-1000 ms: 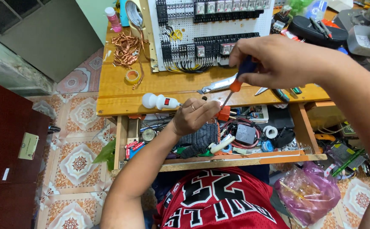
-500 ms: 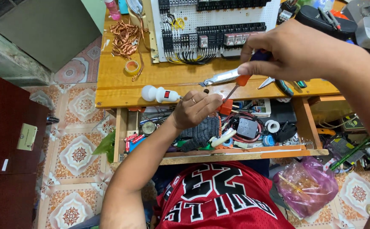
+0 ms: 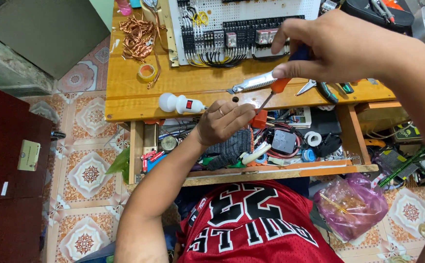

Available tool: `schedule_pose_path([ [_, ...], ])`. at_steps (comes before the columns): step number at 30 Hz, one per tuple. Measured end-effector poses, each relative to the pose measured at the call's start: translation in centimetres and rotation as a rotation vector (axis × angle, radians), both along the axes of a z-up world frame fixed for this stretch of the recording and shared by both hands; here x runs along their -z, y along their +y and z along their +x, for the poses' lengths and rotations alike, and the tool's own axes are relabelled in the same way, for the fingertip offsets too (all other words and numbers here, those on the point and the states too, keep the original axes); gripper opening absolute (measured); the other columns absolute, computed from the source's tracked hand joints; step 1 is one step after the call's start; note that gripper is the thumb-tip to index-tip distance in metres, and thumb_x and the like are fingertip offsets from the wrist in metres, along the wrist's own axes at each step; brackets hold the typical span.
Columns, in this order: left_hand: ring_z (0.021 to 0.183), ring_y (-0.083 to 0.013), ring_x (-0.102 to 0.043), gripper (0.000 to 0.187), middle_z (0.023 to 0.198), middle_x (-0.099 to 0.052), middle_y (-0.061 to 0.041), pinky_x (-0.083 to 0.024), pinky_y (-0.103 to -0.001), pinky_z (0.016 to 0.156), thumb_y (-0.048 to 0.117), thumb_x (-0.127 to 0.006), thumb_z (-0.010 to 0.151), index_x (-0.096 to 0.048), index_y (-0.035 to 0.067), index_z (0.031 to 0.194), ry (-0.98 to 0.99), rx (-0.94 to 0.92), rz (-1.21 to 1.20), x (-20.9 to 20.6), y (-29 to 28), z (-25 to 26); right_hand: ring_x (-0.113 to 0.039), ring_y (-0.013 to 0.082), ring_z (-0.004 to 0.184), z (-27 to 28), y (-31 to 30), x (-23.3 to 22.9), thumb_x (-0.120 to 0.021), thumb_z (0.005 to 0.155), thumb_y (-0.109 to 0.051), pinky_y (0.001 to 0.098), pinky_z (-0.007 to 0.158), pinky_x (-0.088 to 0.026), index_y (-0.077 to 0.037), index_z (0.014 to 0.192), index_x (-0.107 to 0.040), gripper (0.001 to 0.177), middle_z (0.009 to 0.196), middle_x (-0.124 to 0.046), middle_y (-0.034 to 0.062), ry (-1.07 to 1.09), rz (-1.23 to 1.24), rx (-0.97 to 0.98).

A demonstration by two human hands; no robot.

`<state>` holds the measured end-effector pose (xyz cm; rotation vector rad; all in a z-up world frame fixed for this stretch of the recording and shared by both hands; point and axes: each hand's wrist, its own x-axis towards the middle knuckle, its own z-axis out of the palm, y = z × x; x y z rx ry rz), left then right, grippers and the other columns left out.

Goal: Wiring a light bulb socket and connecting it to a control panel using a screwdriver

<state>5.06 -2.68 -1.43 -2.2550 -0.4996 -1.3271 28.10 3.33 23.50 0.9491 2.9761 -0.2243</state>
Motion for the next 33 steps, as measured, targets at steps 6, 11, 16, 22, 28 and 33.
schedule_pose_path([
  [6, 0.090, -0.0211, -0.071, 0.018, 0.116, -0.076, -0.011, -0.050, -0.036, 0.077, 0.005, -0.065, 0.105, -0.064, 0.004, 0.123, -0.009, 0.013, -0.002, -0.9, -0.4, 0.2, -0.057, 0.0213, 0.055, 0.6, 0.5, 0.5, -0.085, 0.082, -0.036, 0.0360, 0.056, -0.048, -0.018, 0.121, -0.059, 0.049, 0.071, -0.067, 0.0034, -0.003, -0.096, 0.076],
  [11, 0.084, -0.0181, -0.069, 0.014, 0.110, -0.076, -0.008, -0.049, -0.033, 0.073, 0.001, -0.066, 0.103, -0.067, 0.005, 0.117, 0.021, -0.004, 0.034, -2.1, -0.7, 0.6, -0.068, 0.0206, 0.061, 0.0, 0.0, -0.2, -0.077, 0.082, -0.017, 0.0356, 0.059, -0.057, -0.021, 0.123, -0.061, 0.044, 0.099, -0.072, -0.0006, -0.090, -0.235, 0.074],
  [16, 0.088, -0.0185, -0.070, 0.012, 0.113, -0.075, -0.008, -0.052, -0.034, 0.077, 0.003, -0.067, 0.102, -0.071, 0.006, 0.113, 0.014, 0.020, 0.037, -1.3, -0.5, 0.8, -0.060, 0.0277, 0.052, 0.2, 0.6, 0.9, -0.075, 0.087, -0.049, 0.0390, 0.055, -0.044, -0.020, 0.118, -0.066, 0.044, 0.061, -0.063, 0.0063, -0.065, 0.051, -0.071],
  [22, 0.088, -0.0183, -0.066, 0.010, 0.112, -0.074, -0.005, -0.050, -0.033, 0.077, 0.005, -0.062, 0.104, -0.070, 0.007, 0.110, 0.014, -0.013, 0.035, -2.6, -0.9, 0.5, -0.059, 0.0247, 0.052, -0.3, 0.3, 0.8, -0.076, 0.089, -0.038, 0.0380, 0.055, -0.047, -0.018, 0.118, -0.065, 0.037, 0.070, -0.063, 0.0039, -0.039, -0.044, -0.009],
  [28, 0.084, -0.0171, -0.067, 0.008, 0.116, -0.073, -0.006, -0.049, -0.032, 0.079, 0.006, -0.063, 0.105, -0.070, 0.008, 0.108, 0.005, -0.015, 0.042, -2.2, -0.8, 0.3, -0.068, 0.0224, 0.057, -0.7, -0.8, -0.5, -0.080, 0.080, -0.034, 0.0378, 0.060, -0.052, -0.018, 0.122, -0.061, 0.049, 0.085, -0.074, -0.0008, -0.028, -0.089, -0.007],
  [33, 0.081, -0.0177, -0.065, 0.008, 0.116, -0.071, -0.008, -0.050, -0.033, 0.078, 0.009, -0.064, 0.104, -0.069, 0.008, 0.098, -0.005, -0.009, 0.022, -2.9, -1.1, 0.3, -0.060, 0.0347, 0.055, -0.9, -2.3, -0.2, -0.078, 0.093, -0.043, 0.0448, 0.058, -0.045, -0.013, 0.119, -0.062, 0.043, 0.065, -0.064, 0.0076, 0.025, 0.084, -0.073],
])
